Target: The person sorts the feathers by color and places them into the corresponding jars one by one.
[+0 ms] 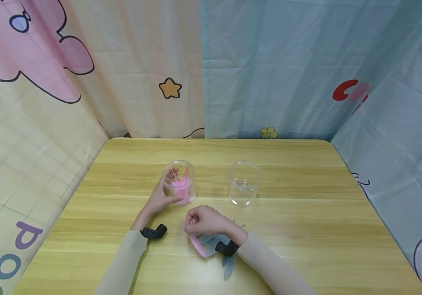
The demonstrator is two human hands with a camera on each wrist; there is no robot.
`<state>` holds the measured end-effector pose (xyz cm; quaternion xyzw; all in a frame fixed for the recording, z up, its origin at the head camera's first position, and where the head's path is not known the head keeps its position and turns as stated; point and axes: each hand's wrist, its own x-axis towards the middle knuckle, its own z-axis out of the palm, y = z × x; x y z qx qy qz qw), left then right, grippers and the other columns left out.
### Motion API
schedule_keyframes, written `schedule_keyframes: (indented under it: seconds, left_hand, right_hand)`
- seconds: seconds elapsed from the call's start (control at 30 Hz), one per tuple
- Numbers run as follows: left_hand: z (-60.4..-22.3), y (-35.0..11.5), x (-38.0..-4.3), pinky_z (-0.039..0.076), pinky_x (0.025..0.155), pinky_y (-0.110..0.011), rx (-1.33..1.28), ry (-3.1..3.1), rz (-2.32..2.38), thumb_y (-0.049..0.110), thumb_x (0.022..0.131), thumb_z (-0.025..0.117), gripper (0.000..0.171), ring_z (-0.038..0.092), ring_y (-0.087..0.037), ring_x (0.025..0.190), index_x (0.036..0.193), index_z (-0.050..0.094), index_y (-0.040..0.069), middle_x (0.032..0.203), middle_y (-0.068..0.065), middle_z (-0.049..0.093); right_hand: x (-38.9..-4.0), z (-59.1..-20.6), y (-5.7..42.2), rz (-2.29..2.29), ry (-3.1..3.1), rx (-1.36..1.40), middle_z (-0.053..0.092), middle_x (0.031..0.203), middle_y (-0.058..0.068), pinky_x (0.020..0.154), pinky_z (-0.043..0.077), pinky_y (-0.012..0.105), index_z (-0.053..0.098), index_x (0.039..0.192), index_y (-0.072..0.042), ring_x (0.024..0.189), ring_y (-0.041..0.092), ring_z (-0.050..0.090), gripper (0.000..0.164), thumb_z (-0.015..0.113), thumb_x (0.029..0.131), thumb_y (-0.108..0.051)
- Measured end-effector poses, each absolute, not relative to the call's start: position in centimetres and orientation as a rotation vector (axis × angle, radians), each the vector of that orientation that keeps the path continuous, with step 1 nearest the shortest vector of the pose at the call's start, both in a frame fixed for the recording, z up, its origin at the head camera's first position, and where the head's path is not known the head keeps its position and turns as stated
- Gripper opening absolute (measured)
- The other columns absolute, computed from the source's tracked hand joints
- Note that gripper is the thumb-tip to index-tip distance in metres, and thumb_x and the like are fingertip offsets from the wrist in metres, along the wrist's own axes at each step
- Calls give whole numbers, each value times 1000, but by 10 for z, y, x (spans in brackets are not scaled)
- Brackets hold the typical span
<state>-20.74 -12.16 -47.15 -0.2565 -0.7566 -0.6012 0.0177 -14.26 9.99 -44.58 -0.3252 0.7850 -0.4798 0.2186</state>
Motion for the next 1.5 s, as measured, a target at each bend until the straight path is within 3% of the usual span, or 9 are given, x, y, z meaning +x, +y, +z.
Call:
schedule_keyframes:
  seconds: [0.23, 0.6, 0.8, 1.03, 1.23, 1.5]
  left_hand:
    - [-472, -122, -209, 20, 107, -54, -804, -2332, -1906, 2, 70, 82, 97, 29, -38, 133, 147, 22, -1, 147, -17, 32]
    - [-471, -123, -207, 22, 106, -55, -793, -2361, -1885, 2, 72, 81, 96, 29, -34, 134, 148, 23, 9, 148, -22, 30]
    - [-471, -123, -205, 22, 106, -54, -777, -2375, -1882, 4, 73, 81, 95, 30, -32, 134, 148, 23, 10, 148, -21, 29]
    - [-471, -123, -206, 22, 106, -53, -778, -2373, -1877, 5, 73, 81, 96, 30, -32, 134, 148, 21, 3, 148, -21, 30]
    - [-470, -123, -206, 21, 105, -57, -781, -2362, -1888, 4, 74, 80, 93, 28, -37, 134, 148, 24, 7, 147, -23, 30]
    - [-472, -123, -206, 19, 107, -56, -786, -2359, -1911, 1, 73, 80, 96, 26, -38, 135, 148, 20, 4, 149, -23, 28]
  right_hand:
    - [-162, -417, 100, -1785, 2183, -706, 45, 62, -3, 46, 29, 19, 60, 89, -2, 51, 7, 37, 7, 62, 90, -9]
    - [-186, -370, 81, -2459, 2333, -567, 42, 63, 7, 47, 27, 20, 57, 94, 9, 51, 10, 35, 13, 62, 91, -3]
    - [-199, -375, 68, -2445, 2431, -659, 43, 66, 16, 48, 28, 20, 57, 97, 11, 54, 11, 36, 13, 61, 90, 1]
    - [-211, -402, 58, -2240, 2645, -710, 46, 62, 5, 45, 28, 22, 62, 93, -1, 51, 13, 37, 10, 67, 88, -8]
    - [-209, -406, 59, -2113, 2783, -723, 44, 59, -2, 44, 28, 24, 64, 92, -9, 49, 14, 39, 12, 70, 87, -17]
    - [-199, -394, 79, -2142, 2749, -706, 45, 63, 5, 45, 27, 22, 64, 98, 0, 51, 17, 37, 15, 69, 87, -9]
